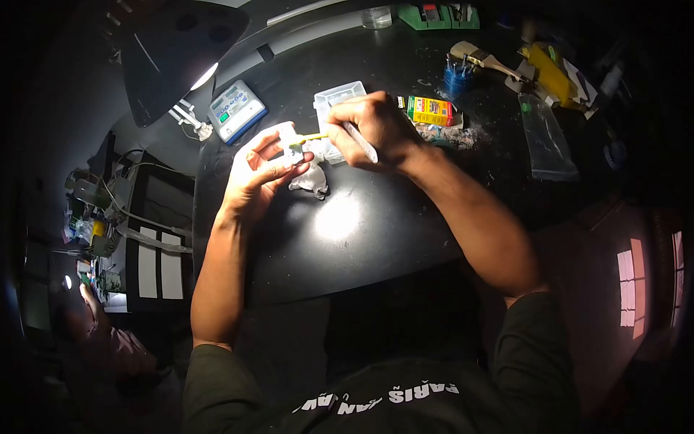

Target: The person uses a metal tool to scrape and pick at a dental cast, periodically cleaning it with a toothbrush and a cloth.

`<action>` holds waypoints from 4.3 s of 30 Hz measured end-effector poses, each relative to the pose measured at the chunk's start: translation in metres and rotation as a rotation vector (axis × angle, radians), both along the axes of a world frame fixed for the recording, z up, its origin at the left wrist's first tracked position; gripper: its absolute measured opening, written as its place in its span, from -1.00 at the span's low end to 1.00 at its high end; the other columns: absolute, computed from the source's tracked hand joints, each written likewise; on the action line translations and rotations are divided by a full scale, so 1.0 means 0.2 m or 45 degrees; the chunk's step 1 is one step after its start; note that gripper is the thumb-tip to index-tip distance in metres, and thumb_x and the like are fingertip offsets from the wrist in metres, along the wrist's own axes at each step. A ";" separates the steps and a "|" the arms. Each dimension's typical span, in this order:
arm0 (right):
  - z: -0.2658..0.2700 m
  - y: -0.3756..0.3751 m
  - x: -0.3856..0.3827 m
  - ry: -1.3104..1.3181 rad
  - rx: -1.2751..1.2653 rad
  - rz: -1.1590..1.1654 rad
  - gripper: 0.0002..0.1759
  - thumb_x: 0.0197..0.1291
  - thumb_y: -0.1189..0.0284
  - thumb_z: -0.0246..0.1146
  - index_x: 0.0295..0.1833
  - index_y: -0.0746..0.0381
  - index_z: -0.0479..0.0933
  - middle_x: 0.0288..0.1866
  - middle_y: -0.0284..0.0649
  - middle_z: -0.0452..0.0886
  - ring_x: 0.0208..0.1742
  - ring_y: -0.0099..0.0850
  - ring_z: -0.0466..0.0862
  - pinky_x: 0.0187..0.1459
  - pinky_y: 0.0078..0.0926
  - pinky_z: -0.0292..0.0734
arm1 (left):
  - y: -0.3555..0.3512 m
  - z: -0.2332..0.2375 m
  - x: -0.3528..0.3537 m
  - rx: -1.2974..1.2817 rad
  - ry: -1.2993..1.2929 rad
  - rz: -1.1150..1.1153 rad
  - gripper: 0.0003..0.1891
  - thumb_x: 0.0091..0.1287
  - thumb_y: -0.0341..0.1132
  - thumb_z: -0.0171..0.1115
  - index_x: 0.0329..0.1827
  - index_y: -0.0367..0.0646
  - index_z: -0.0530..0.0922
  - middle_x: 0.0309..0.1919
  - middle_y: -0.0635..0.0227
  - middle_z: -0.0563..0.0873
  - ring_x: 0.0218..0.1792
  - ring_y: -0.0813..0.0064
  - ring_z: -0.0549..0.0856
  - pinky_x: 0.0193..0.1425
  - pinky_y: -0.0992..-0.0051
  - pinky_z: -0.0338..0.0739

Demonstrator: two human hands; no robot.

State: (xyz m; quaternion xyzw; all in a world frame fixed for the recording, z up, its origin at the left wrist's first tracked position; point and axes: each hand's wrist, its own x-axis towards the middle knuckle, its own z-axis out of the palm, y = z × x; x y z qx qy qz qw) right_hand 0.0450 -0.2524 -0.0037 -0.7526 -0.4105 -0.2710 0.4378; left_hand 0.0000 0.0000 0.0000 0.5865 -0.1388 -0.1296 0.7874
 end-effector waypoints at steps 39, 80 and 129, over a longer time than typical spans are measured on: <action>0.01 -0.02 0.00 -0.028 -0.089 -0.003 -0.90 0.21 0.52 0.52 -0.33 0.30 0.76 -0.44 -0.14 0.76 -0.49 -0.34 0.72 -0.43 -0.44 0.52 | -0.01 -0.05 0.01 0.301 -0.326 0.250 -0.31 0.16 -0.58 0.65 0.40 -0.35 0.56 -0.06 0.26 0.68 -0.09 0.53 0.81 0.07 0.56 0.76; -0.02 0.13 -0.19 0.309 0.254 0.047 -0.68 0.42 0.35 0.44 0.06 0.31 0.53 -0.28 -0.07 0.82 -0.29 -0.40 0.85 -0.29 -0.48 0.67 | 0.05 0.03 0.00 0.170 -0.253 0.325 -0.47 0.28 -0.46 0.54 0.32 -0.33 0.61 0.01 0.18 0.80 -0.08 0.44 0.85 -0.07 0.52 0.71; 0.02 0.15 -0.26 0.283 0.548 0.246 -0.84 0.12 0.72 0.48 -0.32 0.34 0.62 -0.28 -0.14 0.74 -0.26 -0.50 0.80 -0.20 -0.56 0.70 | -0.10 0.00 -0.08 0.239 -0.428 0.268 -0.34 0.16 -0.59 0.64 0.35 -0.35 0.55 0.04 0.15 0.68 -0.03 0.39 0.85 0.07 0.47 0.84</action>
